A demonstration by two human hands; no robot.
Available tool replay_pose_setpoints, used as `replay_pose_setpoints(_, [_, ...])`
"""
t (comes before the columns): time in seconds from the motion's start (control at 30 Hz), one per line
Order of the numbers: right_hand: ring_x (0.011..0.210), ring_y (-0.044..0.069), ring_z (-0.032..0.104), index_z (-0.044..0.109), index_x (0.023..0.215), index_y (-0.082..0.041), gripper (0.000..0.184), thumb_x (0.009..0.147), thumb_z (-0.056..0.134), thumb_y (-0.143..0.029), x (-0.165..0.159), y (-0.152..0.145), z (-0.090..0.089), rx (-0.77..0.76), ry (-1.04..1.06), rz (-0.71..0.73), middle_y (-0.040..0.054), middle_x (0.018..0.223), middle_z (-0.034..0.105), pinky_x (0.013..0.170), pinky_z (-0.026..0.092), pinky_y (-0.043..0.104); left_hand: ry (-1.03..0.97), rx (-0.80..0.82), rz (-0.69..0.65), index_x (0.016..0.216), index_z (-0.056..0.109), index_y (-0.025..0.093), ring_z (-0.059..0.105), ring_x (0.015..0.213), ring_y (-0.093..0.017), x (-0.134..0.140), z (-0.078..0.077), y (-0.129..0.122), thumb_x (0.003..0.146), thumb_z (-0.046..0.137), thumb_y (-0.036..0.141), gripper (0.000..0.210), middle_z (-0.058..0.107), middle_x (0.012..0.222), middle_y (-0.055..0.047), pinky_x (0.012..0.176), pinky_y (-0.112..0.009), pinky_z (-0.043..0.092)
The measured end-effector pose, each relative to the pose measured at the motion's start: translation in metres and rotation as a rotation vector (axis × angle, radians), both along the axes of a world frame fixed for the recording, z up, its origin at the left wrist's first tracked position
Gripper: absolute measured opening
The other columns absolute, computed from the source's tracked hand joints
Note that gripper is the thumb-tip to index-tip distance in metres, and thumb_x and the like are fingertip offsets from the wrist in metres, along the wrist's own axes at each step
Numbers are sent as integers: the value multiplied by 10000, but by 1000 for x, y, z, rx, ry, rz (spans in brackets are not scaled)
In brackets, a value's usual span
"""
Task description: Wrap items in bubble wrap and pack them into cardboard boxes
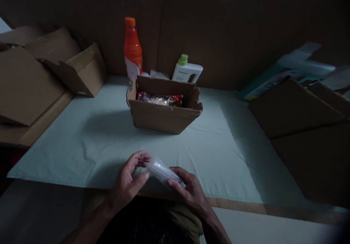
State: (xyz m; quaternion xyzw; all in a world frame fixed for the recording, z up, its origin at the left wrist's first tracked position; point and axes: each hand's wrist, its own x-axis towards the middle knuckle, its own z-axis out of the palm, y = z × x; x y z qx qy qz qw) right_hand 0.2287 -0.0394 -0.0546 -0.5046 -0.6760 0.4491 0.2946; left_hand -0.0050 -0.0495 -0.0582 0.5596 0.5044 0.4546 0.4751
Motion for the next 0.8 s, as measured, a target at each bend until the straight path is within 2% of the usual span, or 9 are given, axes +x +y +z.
replay_pose_setpoints(0.07, [703,171,664,742,973,-196,328,920,610,-491,11,7,10,52,-34,-19,34,837,744,624,521,248,264,303,93,1395,490,226,602,1212,-268,-10,21,21,907,591,259,499,593,1370,-135,1026,-427,508])
replay_pose_setpoints(0.17, [651,168,677,753,928,-201,323,923,606,-488,27,21,37,150,-79,-29,40,811,754,574,527,238,618,726,257,1417,481,231,516,1343,-304,-21,56,64,884,619,200,552,517,1463,-137,1108,-494,453])
replay_pose_setpoints(0.23, [628,171,685,757,928,-211,312,925,606,-484,38,33,60,235,-143,-44,45,809,762,542,528,237,773,886,321,1412,491,227,441,1419,-333,-24,75,95,870,636,182,563,476,1511,-133,1149,-538,405])
replay_pose_setpoints(0.3, [599,176,683,761,952,-229,299,923,611,-486,50,46,81,345,-222,-64,49,807,767,515,526,245,862,953,325,1352,544,220,419,1441,-346,-25,85,118,868,627,160,495,518,1483,-120,1155,-564,390])
replay_pose_setpoints(0.4, [525,180,645,763,1012,-268,329,917,610,-543,70,65,107,495,-348,-117,50,755,752,463,501,267,878,985,283,1166,637,222,532,1351,-311,-25,85,132,876,581,100,319,698,1224,-71,1110,-544,442])
replay_pose_setpoints(0.5, [469,168,593,757,1062,-322,399,893,598,-646,85,83,126,593,-491,-219,41,696,727,432,461,276,848,1003,260,1060,647,231,637,1209,-266,-26,77,125,879,564,54,267,747,1012,-36,1086,-518,462])
replay_pose_setpoints(0.63, [447,123,553,737,1058,-372,434,861,585,-729,85,108,148,697,-620,-309,-1,706,727,428,423,262,817,992,216,1061,630,204,699,1078,-225,-29,68,116,895,568,41,242,749,1019,-53,1098,-515,442])
replay_pose_setpoints(0.7, [419,100,523,733,1033,-367,443,872,558,-740,77,120,156,728,-631,-290,-19,744,743,422,411,259,790,983,201,1074,628,205,712,1020,-204,-30,65,116,901,570,45,243,745,1017,-52,1095,-510,443])
replay_pose_setpoints(0.8, [422,94,511,747,1022,-344,435,909,534,-706,65,137,164,747,-666,-179,-8,806,757,462,434,276,749,970,184,1102,627,230,711,1010,-193,-31,61,118,904,570,53,272,737,1027,-41,1091,-505,448])
